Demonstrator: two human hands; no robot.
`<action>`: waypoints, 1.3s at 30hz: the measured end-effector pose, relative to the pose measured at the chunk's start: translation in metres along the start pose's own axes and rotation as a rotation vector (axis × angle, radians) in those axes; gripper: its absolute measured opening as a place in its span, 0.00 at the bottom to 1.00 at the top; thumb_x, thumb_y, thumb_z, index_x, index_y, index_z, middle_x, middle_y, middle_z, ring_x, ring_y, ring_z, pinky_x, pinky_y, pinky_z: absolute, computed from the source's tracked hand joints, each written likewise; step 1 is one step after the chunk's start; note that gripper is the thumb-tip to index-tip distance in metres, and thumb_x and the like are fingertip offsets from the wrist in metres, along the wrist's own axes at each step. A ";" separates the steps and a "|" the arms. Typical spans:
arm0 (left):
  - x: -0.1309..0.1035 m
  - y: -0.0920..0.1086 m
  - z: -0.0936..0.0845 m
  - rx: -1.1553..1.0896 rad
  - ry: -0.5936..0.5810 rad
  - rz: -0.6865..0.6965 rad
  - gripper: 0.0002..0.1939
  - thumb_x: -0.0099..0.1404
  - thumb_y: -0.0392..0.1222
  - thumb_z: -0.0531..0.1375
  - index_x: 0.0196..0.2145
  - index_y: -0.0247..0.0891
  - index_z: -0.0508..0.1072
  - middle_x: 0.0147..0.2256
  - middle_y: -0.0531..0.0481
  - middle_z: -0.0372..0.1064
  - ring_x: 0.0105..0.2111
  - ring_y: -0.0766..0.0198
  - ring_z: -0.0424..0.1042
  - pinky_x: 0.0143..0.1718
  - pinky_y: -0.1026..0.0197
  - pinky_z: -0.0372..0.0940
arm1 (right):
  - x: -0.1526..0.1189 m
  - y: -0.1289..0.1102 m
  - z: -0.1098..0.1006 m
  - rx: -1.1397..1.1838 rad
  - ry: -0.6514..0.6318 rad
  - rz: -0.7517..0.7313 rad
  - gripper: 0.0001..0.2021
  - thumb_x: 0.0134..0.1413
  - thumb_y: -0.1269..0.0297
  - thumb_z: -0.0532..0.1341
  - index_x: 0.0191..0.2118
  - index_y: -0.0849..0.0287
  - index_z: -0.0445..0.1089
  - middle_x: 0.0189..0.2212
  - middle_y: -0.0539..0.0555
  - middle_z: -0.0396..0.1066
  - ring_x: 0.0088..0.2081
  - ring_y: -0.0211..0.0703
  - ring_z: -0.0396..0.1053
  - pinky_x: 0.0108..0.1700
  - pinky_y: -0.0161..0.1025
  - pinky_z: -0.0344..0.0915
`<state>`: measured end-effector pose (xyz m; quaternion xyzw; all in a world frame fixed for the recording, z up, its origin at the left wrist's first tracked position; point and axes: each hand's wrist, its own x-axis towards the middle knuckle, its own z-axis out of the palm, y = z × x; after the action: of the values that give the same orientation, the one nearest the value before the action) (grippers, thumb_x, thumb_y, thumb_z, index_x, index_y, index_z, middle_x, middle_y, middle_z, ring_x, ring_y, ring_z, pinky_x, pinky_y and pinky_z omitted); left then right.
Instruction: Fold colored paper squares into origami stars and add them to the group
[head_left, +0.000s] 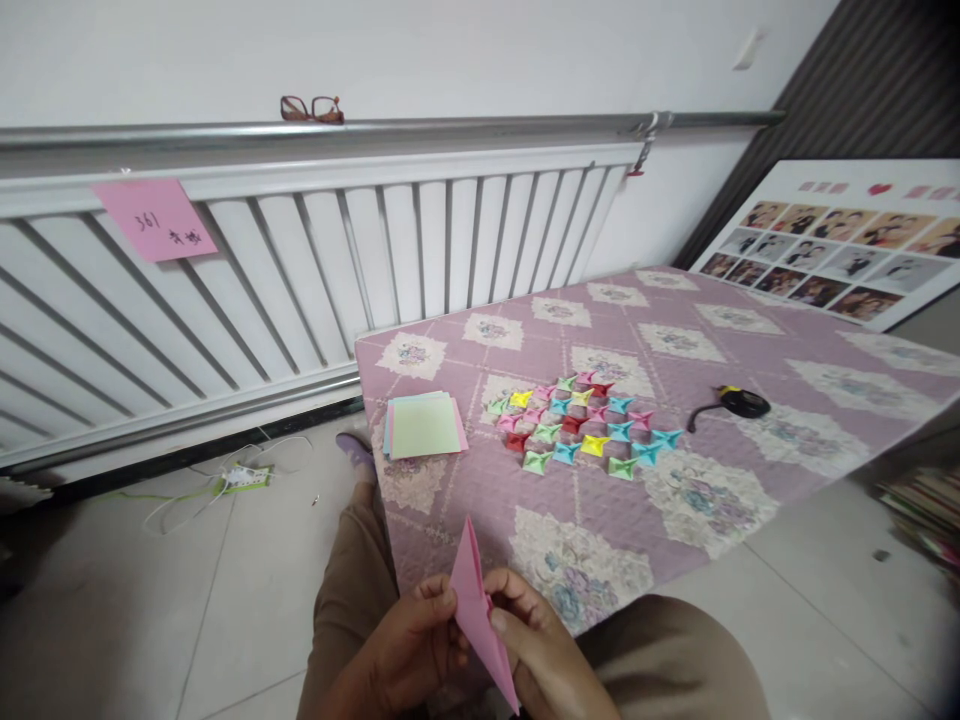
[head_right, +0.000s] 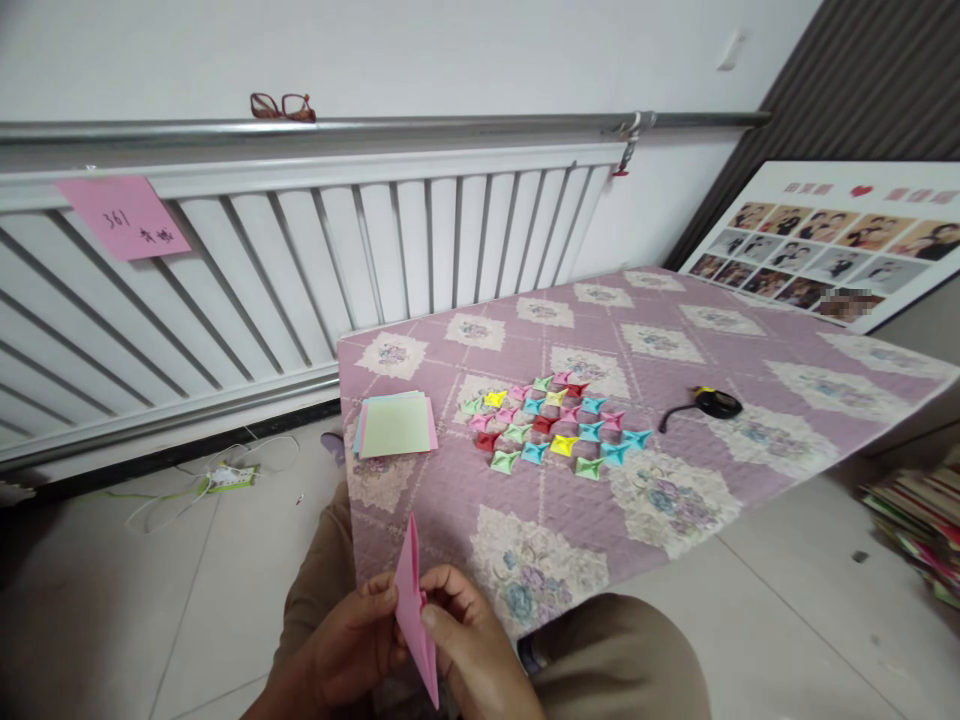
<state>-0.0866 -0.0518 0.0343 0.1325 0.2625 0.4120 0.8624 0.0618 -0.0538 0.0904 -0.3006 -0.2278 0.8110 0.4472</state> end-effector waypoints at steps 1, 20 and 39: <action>0.000 0.000 -0.001 0.002 -0.005 0.001 0.13 0.56 0.44 0.68 0.33 0.32 0.72 0.23 0.51 0.66 0.22 0.70 0.66 0.26 0.67 0.61 | 0.000 0.000 0.001 -0.005 -0.004 -0.005 0.13 0.44 0.59 0.69 0.34 0.56 0.67 0.26 0.49 0.70 0.29 0.40 0.71 0.33 0.37 0.65; -0.002 0.010 0.010 0.292 0.141 0.102 0.20 0.50 0.52 0.70 0.23 0.34 0.66 0.21 0.52 0.65 0.21 0.70 0.61 0.25 0.67 0.54 | 0.003 -0.014 -0.013 -0.726 0.119 -0.143 0.11 0.50 0.54 0.62 0.29 0.57 0.72 0.24 0.49 0.70 0.28 0.40 0.65 0.32 0.35 0.59; 0.003 0.007 0.015 0.027 0.116 0.010 0.17 0.54 0.46 0.69 0.27 0.35 0.65 0.24 0.54 0.64 0.23 0.71 0.64 0.24 0.68 0.56 | 0.000 -0.002 -0.014 -1.289 0.164 -0.478 0.07 0.57 0.69 0.51 0.30 0.55 0.64 0.27 0.49 0.67 0.29 0.38 0.65 0.34 0.32 0.61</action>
<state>-0.0810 -0.0454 0.0490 0.1214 0.3170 0.4197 0.8418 0.0723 -0.0513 0.0813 -0.5084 -0.6897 0.3677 0.3614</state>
